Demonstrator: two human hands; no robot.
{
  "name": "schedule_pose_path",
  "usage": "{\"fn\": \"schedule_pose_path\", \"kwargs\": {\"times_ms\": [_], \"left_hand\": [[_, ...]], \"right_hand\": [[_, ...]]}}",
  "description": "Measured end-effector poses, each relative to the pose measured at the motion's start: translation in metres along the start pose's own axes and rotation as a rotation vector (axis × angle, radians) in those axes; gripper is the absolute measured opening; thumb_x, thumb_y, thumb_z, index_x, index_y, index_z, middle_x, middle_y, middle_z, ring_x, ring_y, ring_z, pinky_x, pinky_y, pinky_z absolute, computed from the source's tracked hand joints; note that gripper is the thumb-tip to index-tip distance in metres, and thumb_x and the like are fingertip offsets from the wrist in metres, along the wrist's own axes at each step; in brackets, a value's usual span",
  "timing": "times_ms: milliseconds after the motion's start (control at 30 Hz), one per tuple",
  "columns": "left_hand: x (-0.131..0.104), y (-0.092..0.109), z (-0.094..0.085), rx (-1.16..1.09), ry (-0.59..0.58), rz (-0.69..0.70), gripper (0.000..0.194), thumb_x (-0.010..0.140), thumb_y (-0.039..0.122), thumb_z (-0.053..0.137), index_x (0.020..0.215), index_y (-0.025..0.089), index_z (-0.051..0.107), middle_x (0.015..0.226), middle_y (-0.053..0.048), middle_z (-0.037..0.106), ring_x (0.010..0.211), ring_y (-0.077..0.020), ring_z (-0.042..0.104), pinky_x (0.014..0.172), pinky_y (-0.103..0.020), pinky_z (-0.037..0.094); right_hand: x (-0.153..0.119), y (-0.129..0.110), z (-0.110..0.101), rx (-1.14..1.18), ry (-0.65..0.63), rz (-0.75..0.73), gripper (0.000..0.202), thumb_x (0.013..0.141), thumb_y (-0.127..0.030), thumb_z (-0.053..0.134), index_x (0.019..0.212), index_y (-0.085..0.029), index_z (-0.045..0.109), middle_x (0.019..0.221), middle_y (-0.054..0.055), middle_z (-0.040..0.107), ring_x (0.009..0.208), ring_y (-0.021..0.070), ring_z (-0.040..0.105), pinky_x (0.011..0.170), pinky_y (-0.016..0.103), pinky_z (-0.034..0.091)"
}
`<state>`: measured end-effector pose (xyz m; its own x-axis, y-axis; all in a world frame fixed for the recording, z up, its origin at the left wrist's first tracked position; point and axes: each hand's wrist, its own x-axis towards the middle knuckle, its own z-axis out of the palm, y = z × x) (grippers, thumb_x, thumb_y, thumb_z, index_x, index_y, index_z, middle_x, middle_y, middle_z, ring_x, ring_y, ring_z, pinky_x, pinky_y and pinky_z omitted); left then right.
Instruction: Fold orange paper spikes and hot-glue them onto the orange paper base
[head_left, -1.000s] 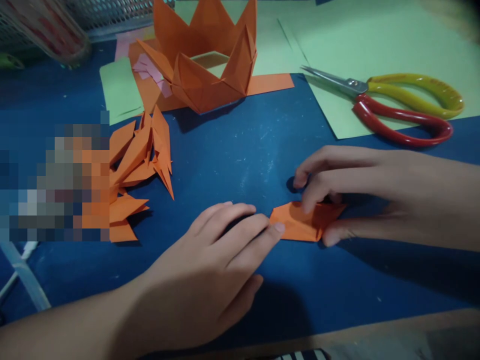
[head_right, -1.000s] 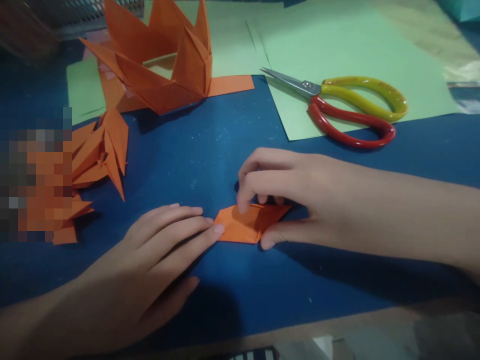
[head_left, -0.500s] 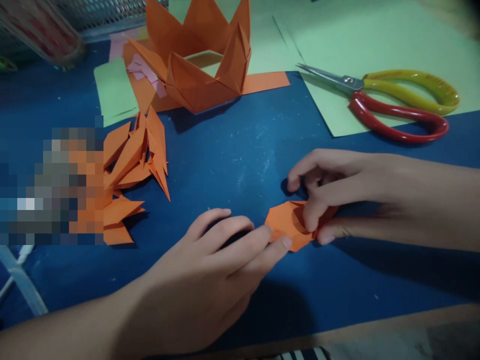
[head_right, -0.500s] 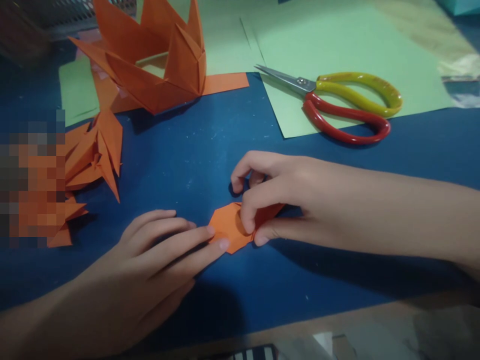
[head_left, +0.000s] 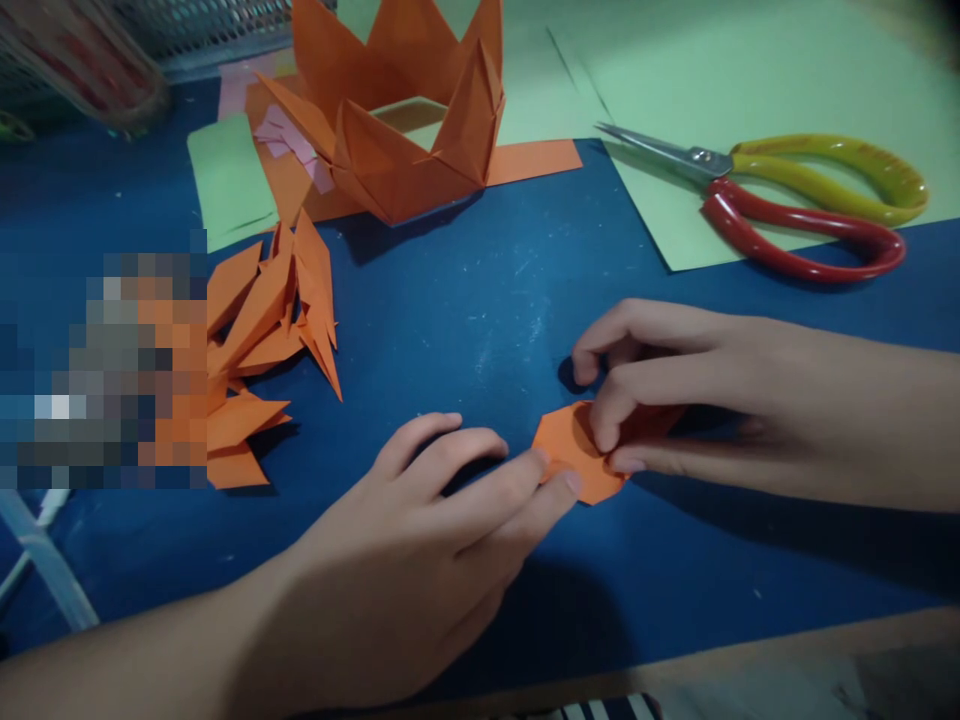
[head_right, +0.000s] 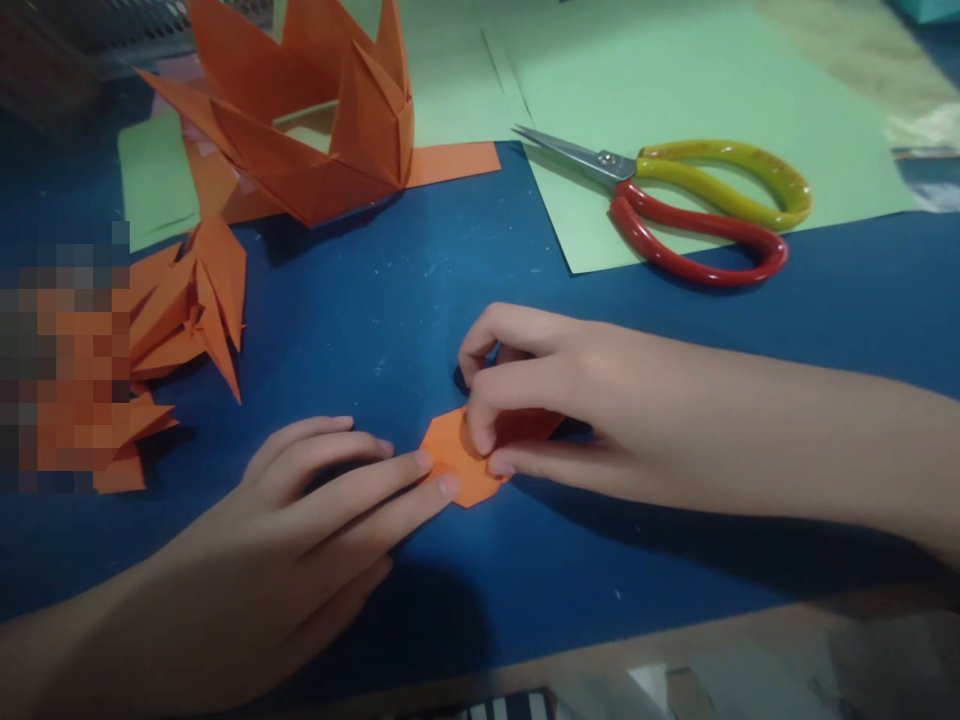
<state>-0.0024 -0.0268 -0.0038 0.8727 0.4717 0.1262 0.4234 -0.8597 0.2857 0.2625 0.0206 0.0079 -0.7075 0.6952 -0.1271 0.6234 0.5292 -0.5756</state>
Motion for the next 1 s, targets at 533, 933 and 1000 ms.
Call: {"fn": "schedule_pose_path", "kwargs": {"times_ms": [533,933,1000], "left_hand": [[0.001,0.003,0.002,-0.026,0.017,-0.034,0.040,0.092,0.014,0.039,0.130,0.018,0.051,0.127,0.001,0.058,0.107,-0.0205,0.045,0.103,-0.039,0.026],[0.002,0.000,-0.002,-0.040,-0.006,-0.006,0.045,0.089,0.013,0.042,0.132,0.022,0.050,0.118,0.000,0.060,0.107,-0.0214,0.046,0.103,-0.041,0.029],[0.002,-0.001,-0.002,-0.040,-0.013,-0.006,0.045,0.089,0.013,0.042,0.132,0.023,0.050,0.117,0.000,0.060,0.107,-0.0217,0.046,0.103,-0.042,0.029]], "right_hand": [[0.006,-0.011,0.002,0.281,-0.144,0.103,0.020,0.085,-0.045,0.057,0.083,-0.027,0.065,0.109,0.004,0.054,0.079,0.0142,0.058,0.060,0.026,0.051],[0.002,0.003,-0.004,0.181,-0.156,0.056,0.014,0.084,-0.041,0.058,0.095,-0.033,0.064,0.116,0.001,0.054,0.077,0.0139,0.059,0.057,0.026,0.051],[0.003,0.003,-0.004,0.178,-0.169,0.048,0.014,0.085,-0.040,0.058,0.096,-0.034,0.063,0.116,0.001,0.054,0.080,0.0144,0.059,0.059,0.026,0.052]]}}
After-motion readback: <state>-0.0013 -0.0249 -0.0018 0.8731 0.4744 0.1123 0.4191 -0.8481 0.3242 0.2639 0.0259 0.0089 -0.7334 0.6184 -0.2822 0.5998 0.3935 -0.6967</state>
